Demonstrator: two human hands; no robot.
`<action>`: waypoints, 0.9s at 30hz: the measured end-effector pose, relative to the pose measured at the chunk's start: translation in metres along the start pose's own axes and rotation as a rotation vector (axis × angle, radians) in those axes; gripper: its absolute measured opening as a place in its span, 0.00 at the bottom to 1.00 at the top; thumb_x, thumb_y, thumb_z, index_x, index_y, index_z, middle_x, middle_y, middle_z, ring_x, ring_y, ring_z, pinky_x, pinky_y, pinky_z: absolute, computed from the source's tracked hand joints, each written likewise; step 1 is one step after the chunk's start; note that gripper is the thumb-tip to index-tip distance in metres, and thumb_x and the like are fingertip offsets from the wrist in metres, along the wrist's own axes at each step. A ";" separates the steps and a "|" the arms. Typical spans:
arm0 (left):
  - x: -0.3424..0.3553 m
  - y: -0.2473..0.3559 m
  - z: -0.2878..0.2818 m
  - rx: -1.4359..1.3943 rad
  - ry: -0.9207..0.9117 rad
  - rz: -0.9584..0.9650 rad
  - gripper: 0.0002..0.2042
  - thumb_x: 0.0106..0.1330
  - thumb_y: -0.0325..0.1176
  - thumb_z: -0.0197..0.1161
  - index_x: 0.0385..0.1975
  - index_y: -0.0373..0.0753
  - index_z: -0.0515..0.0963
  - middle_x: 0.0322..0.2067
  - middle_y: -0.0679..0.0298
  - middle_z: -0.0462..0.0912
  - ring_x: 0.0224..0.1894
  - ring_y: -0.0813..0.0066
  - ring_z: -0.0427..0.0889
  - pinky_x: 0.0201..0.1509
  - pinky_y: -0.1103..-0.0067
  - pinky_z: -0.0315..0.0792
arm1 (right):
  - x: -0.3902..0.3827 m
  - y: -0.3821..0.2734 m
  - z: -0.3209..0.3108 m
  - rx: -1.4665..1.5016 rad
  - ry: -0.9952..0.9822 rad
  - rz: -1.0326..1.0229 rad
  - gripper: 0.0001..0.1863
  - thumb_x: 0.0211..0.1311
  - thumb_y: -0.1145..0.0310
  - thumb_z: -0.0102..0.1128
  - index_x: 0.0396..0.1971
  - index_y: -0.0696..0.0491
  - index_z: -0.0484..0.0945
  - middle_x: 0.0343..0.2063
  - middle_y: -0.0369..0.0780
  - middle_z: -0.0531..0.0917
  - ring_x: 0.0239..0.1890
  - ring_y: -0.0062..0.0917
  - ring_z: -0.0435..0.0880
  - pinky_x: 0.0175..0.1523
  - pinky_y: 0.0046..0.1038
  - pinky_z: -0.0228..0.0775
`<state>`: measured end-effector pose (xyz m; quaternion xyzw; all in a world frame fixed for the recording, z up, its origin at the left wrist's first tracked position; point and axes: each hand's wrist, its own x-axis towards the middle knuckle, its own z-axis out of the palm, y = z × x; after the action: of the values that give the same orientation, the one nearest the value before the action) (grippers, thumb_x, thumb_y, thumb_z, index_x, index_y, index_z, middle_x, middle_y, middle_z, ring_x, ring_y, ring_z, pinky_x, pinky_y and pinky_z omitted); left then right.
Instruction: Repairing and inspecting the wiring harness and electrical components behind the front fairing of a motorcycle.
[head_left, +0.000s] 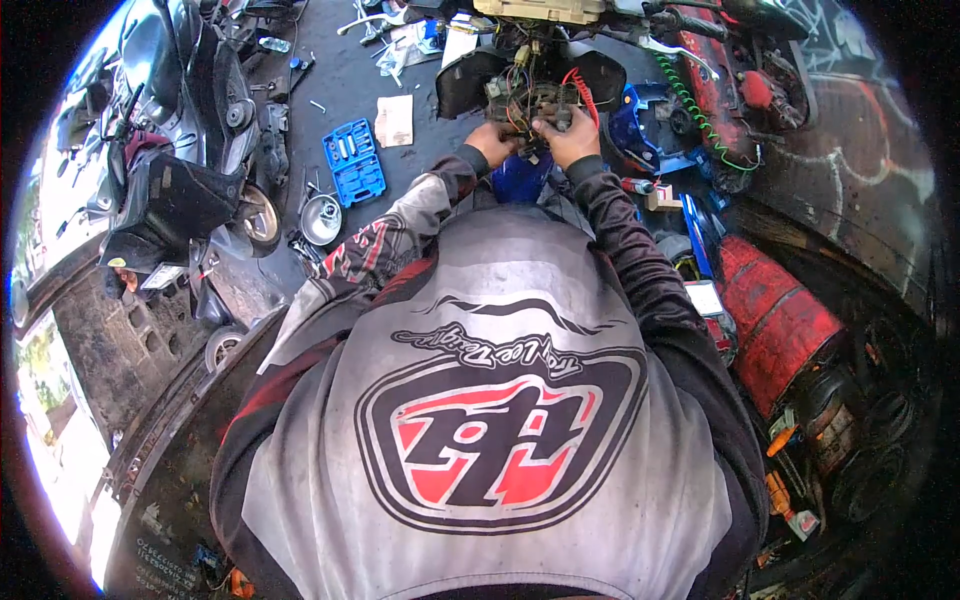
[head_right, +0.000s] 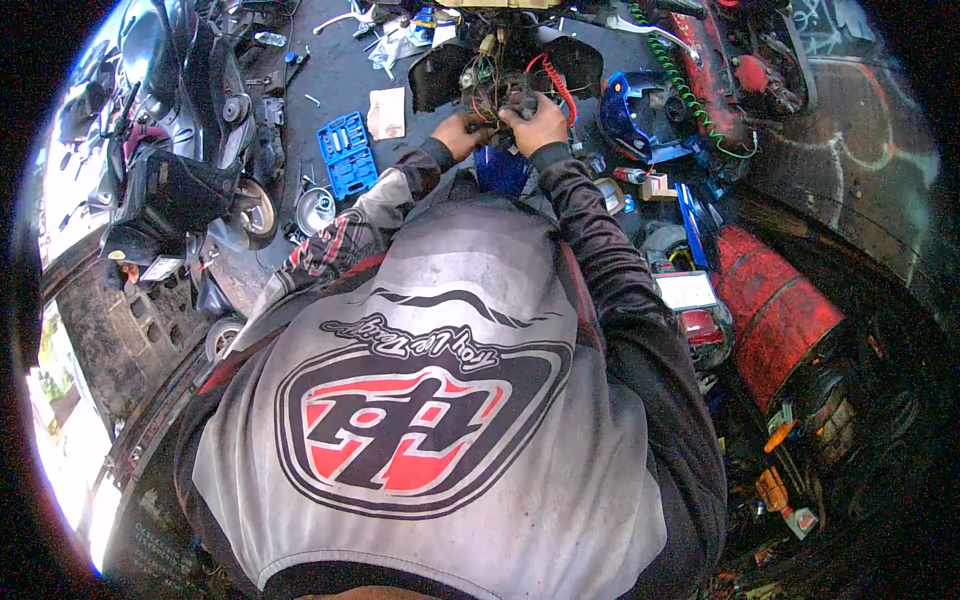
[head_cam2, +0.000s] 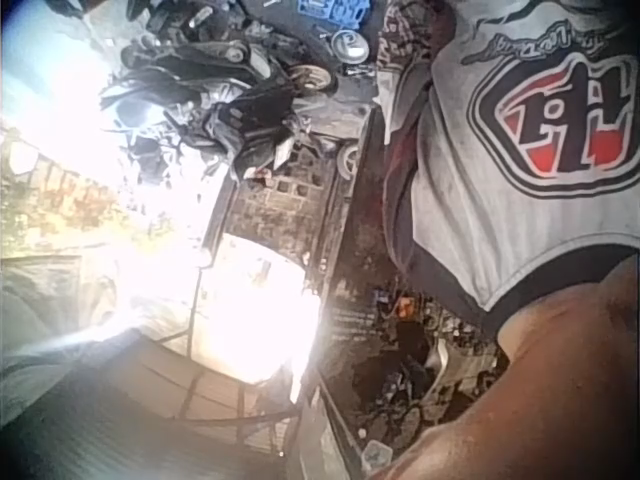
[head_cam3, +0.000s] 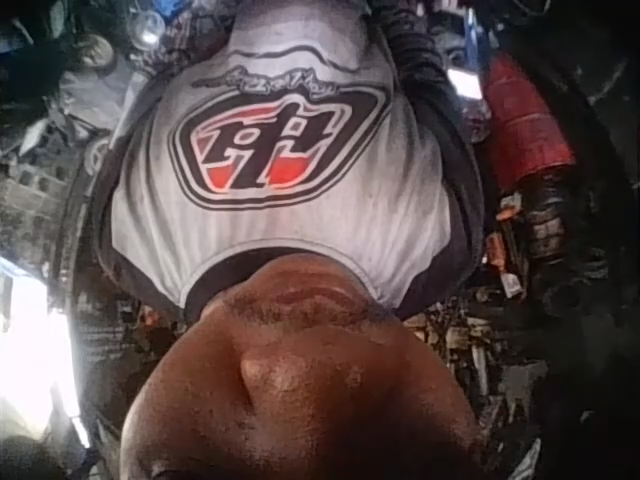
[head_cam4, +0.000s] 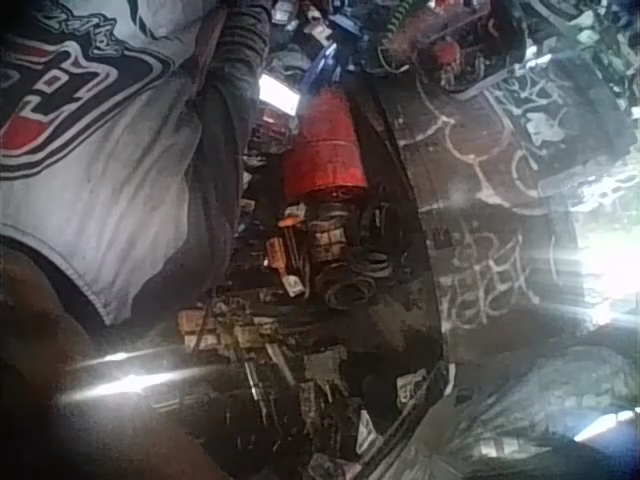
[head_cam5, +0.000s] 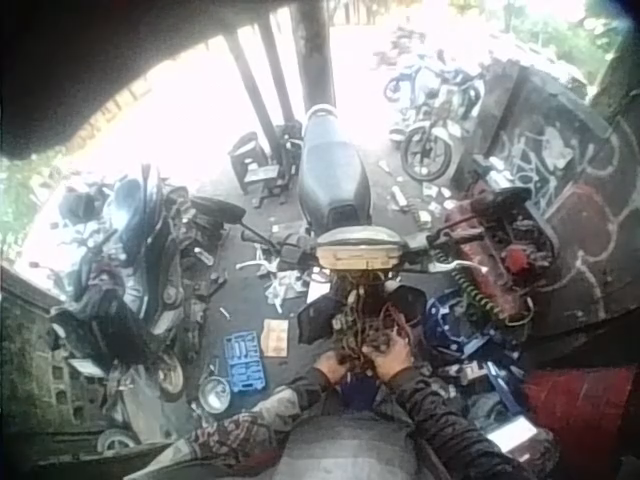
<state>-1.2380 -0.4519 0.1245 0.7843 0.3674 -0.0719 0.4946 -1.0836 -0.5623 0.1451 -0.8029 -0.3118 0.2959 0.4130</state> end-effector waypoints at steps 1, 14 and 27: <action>-0.001 0.002 -0.001 0.013 0.019 0.031 0.17 0.60 0.45 0.62 0.44 0.44 0.82 0.35 0.55 0.85 0.39 0.62 0.84 0.45 0.71 0.74 | 0.000 0.000 0.000 0.015 -0.001 0.003 0.24 0.45 0.58 0.73 0.40 0.59 0.80 0.35 0.47 0.85 0.40 0.37 0.85 0.46 0.33 0.74; 0.029 -0.029 -0.036 -0.911 0.170 -0.035 0.17 0.67 0.36 0.60 0.51 0.33 0.75 0.42 0.60 0.83 0.41 0.72 0.81 0.44 0.75 0.76 | 0.011 0.012 0.005 -0.045 0.009 0.011 0.22 0.46 0.59 0.72 0.40 0.55 0.81 0.35 0.46 0.85 0.41 0.36 0.85 0.48 0.32 0.74; 0.038 0.002 -0.071 -1.235 0.050 -0.060 0.14 0.66 0.29 0.60 0.48 0.29 0.75 0.43 0.56 0.81 0.45 0.66 0.81 0.49 0.73 0.77 | 0.015 -0.011 -0.004 0.101 0.110 0.073 0.18 0.49 0.60 0.70 0.37 0.56 0.82 0.31 0.43 0.85 0.34 0.31 0.85 0.43 0.30 0.74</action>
<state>-1.2276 -0.3739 0.1432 0.3440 0.3745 0.1585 0.8463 -1.0737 -0.5478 0.1534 -0.8068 -0.2438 0.2816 0.4586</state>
